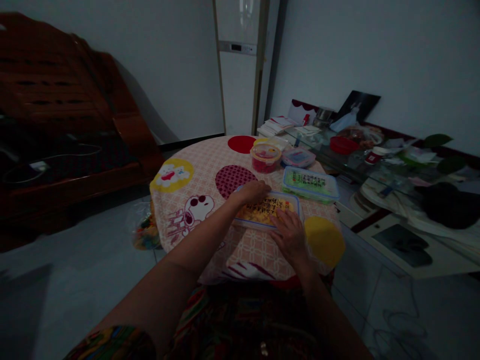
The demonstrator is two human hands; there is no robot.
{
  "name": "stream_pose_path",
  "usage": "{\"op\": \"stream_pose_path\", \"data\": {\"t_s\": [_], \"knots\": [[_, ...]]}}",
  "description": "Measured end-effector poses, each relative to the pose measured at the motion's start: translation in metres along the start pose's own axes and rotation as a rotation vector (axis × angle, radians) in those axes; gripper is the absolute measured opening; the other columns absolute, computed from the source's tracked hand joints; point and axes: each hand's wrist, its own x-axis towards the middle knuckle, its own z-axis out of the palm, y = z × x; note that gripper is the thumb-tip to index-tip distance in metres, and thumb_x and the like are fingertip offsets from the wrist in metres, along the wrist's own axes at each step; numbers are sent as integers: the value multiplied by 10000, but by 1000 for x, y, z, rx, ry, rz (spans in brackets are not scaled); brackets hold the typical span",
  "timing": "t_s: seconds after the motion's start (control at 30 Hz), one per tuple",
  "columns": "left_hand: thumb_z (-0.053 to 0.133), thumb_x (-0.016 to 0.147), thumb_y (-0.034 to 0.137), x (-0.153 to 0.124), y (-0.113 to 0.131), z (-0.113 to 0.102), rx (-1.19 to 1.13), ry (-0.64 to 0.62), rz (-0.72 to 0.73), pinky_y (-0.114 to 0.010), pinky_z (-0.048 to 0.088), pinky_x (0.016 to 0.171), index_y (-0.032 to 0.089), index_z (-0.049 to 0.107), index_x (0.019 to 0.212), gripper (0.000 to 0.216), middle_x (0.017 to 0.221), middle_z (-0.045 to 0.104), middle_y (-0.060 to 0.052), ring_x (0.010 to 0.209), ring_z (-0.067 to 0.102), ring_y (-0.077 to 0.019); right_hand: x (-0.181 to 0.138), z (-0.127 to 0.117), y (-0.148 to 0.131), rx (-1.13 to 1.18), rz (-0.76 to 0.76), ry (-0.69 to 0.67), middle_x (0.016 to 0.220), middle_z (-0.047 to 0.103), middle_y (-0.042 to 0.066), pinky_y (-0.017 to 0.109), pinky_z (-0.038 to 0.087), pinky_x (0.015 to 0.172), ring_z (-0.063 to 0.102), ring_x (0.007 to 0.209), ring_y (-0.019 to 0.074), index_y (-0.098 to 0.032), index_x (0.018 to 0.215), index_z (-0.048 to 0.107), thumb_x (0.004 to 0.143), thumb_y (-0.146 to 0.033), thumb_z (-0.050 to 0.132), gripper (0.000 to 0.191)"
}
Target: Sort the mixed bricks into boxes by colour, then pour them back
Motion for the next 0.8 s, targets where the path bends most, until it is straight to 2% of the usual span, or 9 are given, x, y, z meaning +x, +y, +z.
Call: {"op": "stream_pose_path", "data": {"t_s": [0.2, 0.47, 0.8], "knots": [[362, 1022, 304, -9, 2, 10, -61, 74, -28, -312, 465, 980, 196, 600, 1304, 384, 1320, 667, -104, 1185, 634, -217, 0, 2, 0, -19, -3, -9, 1395, 626, 107, 534, 345, 1161, 474, 1345, 312, -220, 1281, 680, 932, -345, 627, 374], [333, 1027, 400, -2, 9, 10, -31, 39, -34, -323, 491, 903, 194, 595, 1317, 442, 1239, 677, -120, 1109, 663, -238, 3, 4, -2, -62, -3, -11, 1375, 636, 124, 523, 359, 1145, 514, 1295, 320, -194, 1262, 686, 919, -421, 654, 412], [333, 1019, 378, 1, 20, 11, -11, 43, -123, -350, 508, 891, 137, 627, 1236, 438, 1261, 684, -152, 1116, 671, -261, 2, 11, 1, -111, -37, 18, 1372, 645, 115, 520, 354, 1144, 506, 1299, 320, -217, 1258, 692, 951, -401, 611, 367]]}}
